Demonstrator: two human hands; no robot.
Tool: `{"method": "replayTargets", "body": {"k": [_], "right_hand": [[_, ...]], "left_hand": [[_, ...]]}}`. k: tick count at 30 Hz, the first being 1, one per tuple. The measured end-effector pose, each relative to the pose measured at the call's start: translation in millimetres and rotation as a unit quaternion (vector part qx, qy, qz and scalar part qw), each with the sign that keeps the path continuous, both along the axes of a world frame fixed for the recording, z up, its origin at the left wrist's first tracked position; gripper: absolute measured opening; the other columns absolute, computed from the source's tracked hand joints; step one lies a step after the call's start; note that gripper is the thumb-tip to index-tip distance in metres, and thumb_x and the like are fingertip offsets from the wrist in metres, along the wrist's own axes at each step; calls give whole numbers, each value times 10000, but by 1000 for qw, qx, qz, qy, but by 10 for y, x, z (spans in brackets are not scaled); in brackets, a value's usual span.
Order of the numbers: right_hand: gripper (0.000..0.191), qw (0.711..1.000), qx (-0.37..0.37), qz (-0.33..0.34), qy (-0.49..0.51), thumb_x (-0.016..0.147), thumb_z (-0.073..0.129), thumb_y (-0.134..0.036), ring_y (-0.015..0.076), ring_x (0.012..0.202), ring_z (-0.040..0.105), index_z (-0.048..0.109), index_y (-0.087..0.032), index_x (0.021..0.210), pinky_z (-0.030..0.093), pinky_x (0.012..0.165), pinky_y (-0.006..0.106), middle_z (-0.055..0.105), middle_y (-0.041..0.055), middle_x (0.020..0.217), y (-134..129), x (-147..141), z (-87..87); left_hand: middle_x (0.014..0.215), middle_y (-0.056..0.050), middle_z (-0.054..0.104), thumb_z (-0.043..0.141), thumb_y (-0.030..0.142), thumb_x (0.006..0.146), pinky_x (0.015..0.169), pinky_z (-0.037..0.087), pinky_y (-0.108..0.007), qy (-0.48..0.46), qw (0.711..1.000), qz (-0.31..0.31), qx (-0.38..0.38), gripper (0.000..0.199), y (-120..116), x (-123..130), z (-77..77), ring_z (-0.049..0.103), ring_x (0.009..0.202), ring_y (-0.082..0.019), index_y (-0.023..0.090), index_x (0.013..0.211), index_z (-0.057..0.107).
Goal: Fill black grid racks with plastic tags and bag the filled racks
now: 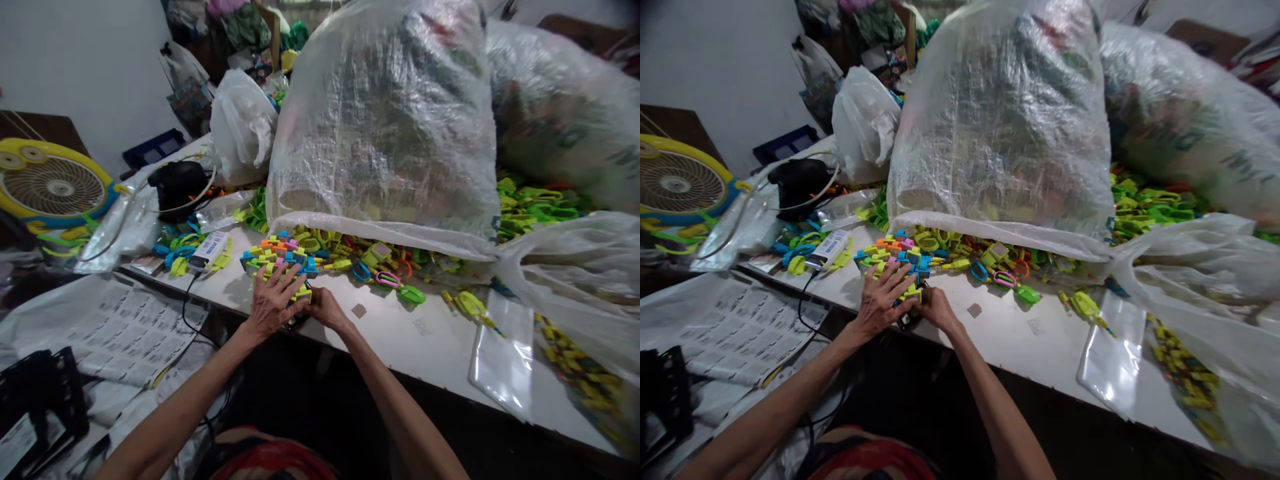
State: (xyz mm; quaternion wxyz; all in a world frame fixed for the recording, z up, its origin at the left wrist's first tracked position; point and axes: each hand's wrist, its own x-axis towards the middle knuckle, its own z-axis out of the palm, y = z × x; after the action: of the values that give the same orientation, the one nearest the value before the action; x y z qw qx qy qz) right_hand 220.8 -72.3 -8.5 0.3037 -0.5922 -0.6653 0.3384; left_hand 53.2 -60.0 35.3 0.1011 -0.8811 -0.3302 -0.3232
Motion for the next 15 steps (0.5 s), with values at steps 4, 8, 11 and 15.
{"method": "replayTargets", "body": {"k": [4, 8, 11, 15], "right_hand": [[193, 993, 14, -90, -73, 791, 513, -180, 155, 641, 610, 684, -157, 878, 417, 609, 221, 627, -4, 606, 288, 222, 216], [262, 960, -48, -140, -236, 883, 467, -253, 225, 833, 659, 637, -158, 1059, 440, 699, 286, 695, 114, 870, 418, 192, 308], [237, 935, -60, -188, -294, 864, 496, -255, 252, 924, 644, 616, -170, 1050, 440, 724, 316, 668, 142, 1018, 256, 250, 184], [242, 941, -80, -273, -186, 765, 542, -226, 192, 712, 639, 612, -178, 991, 420, 592, 260, 684, 58, 829, -80, 551, -68]], "left_hand": [[1318, -99, 567, 569, 435, 865, 1088, 177, -569, 24, 1000, 14, -13, 429, 23, -4, 96, 446, 1283, -308, 257, 1255, 554], [1343, -107, 544, 560, 423, 867, 1038, 293, -523, 62, 997, 22, -44, 444, 54, -3, 117, 403, 1315, -316, 242, 1272, 545], [1340, -103, 547, 548, 399, 877, 1003, 328, -492, 54, 997, 26, -39, 428, 22, -28, 84, 415, 1306, -314, 241, 1275, 545], [1334, -91, 554, 547, 393, 880, 991, 319, -494, 39, 997, 40, -43, 397, -54, -22, 61, 422, 1300, -321, 250, 1250, 565]]}}
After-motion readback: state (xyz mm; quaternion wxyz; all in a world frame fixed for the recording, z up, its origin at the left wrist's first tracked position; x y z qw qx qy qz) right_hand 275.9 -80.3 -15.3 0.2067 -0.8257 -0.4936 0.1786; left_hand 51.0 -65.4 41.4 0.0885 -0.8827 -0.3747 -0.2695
